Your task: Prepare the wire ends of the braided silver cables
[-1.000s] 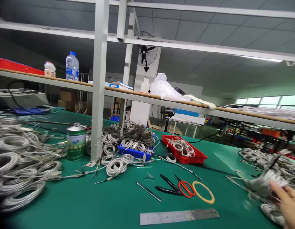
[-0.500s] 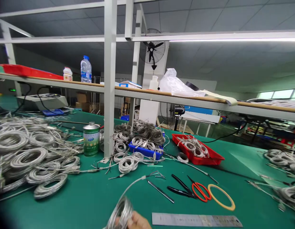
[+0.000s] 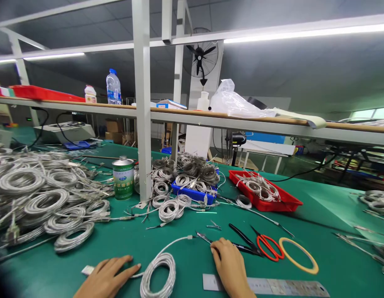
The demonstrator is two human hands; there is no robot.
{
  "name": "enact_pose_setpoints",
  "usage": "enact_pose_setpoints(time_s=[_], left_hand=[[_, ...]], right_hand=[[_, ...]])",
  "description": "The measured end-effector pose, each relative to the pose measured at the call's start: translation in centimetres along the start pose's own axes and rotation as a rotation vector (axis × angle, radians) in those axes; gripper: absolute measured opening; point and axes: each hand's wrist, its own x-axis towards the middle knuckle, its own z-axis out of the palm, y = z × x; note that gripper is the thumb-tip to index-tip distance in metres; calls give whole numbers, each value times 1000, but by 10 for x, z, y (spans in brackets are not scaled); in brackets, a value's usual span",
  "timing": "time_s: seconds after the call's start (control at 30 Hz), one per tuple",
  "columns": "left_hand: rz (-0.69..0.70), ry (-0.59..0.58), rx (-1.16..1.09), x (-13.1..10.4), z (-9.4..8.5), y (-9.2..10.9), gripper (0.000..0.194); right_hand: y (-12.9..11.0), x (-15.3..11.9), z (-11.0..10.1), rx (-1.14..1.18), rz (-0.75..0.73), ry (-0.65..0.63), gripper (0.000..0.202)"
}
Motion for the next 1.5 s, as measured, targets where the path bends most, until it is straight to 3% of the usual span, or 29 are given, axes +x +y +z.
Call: enact_pose_setpoints(time_s=[0.13,0.23,0.3,0.4,0.53,0.67,0.8,0.93,1.1,1.33,1.5], left_hand=[[-31,-96,-19,6,-23,-27,40],[-152,-101,-29,13,-45,-36,35],[-195,-120,-41,23,-60,-29,39],[-164,-137,-138,50,-69,7,40],[-68,-178,-279,94,-47,69,39],[-100,-222,-367,116,-19,100,27],[-183,-221,-587,112,-15,108,25],[-291,-266,-822,105,-18,119,37],[-429,-286,-1252,103,-12,126,32],[-388,-337,-1433,99,-12,123,37],[-331,-571,-1587,103,-21,113,43]], right_hand=[[7,14,4,-82,-4,18,29],[9,21,2,-105,4,37,30],[7,21,1,-98,8,48,30],[0,15,-1,-52,25,53,29],[-10,0,-2,69,53,19,28],[-18,-13,-3,194,25,-45,28],[-26,-17,-1,344,-19,-83,35],[-38,-17,0,555,-62,-119,35],[-51,-20,1,751,-16,-97,38],[-54,-21,10,985,155,-91,36],[-52,-23,19,1090,259,-105,36]])
